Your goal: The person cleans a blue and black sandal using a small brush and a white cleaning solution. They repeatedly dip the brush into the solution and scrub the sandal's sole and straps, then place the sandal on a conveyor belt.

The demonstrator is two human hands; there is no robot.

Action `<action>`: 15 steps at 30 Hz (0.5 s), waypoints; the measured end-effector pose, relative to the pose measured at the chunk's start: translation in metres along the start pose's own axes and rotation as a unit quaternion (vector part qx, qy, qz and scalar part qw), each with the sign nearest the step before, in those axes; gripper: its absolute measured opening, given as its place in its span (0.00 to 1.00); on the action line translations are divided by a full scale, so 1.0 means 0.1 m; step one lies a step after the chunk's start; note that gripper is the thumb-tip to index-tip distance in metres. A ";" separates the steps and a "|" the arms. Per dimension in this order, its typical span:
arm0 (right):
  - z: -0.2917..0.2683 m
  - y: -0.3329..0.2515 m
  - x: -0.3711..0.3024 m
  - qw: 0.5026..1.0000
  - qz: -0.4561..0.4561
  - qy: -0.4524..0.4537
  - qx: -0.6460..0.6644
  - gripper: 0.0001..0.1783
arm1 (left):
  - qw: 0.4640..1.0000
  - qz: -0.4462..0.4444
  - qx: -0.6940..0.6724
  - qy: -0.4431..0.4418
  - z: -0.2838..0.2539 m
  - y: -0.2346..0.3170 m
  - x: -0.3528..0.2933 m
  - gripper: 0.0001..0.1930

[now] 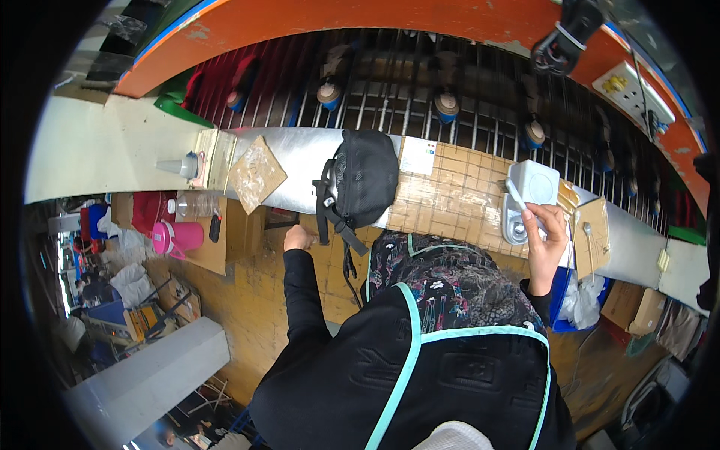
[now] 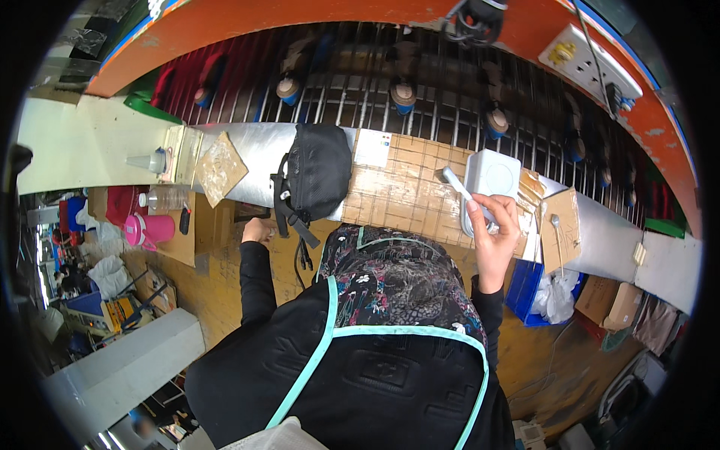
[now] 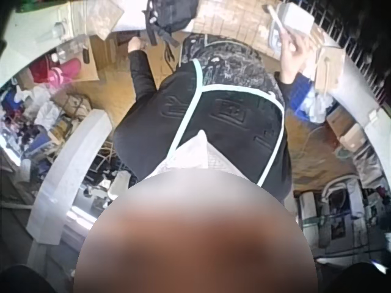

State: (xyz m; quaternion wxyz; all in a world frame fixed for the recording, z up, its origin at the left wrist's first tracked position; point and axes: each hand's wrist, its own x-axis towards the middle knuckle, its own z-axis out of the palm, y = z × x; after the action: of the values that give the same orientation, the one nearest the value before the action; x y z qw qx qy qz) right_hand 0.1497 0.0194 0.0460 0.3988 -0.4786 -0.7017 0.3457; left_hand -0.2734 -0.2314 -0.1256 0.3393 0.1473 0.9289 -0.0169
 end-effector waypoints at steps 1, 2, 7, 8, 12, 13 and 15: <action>-0.02 -0.01 -0.02 1.000 0.001 0.006 0.004 0.07 | 0.998 -0.003 0.047 0.048 -0.03 0.05 -0.04 0.14; -0.04 -0.01 -0.03 1.000 -0.001 0.013 0.005 0.07 | 0.992 -0.005 0.093 0.085 -0.09 0.12 -0.08 0.14; -0.22 0.06 -0.18 0.998 0.009 0.062 -0.011 0.07 | 0.943 0.149 -0.060 0.292 -0.43 0.61 -0.01 0.25; -0.24 0.09 -0.21 0.997 0.020 0.077 -0.007 0.07 | 0.943 0.177 -0.056 0.276 -0.40 0.71 0.06 0.27; -0.37 0.22 -0.39 0.990 0.048 0.131 -0.013 0.07 | 0.956 0.260 -0.012 0.136 -0.22 0.89 0.29 0.28; -0.40 0.26 -0.42 0.987 0.078 0.143 -0.006 0.07 | 0.947 0.273 0.028 0.167 -0.17 0.87 0.29 0.26; -0.45 0.37 -0.42 0.982 0.095 0.166 -0.006 0.07 | 0.947 0.294 -0.015 0.128 -0.10 0.81 0.28 0.24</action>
State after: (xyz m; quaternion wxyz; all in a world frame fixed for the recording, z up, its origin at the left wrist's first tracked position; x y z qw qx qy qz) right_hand 0.2138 -0.0040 0.0240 0.4724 -0.5961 -0.5791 0.2934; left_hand -0.2769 -0.1455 -0.1298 0.2094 0.4100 0.8800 0.1165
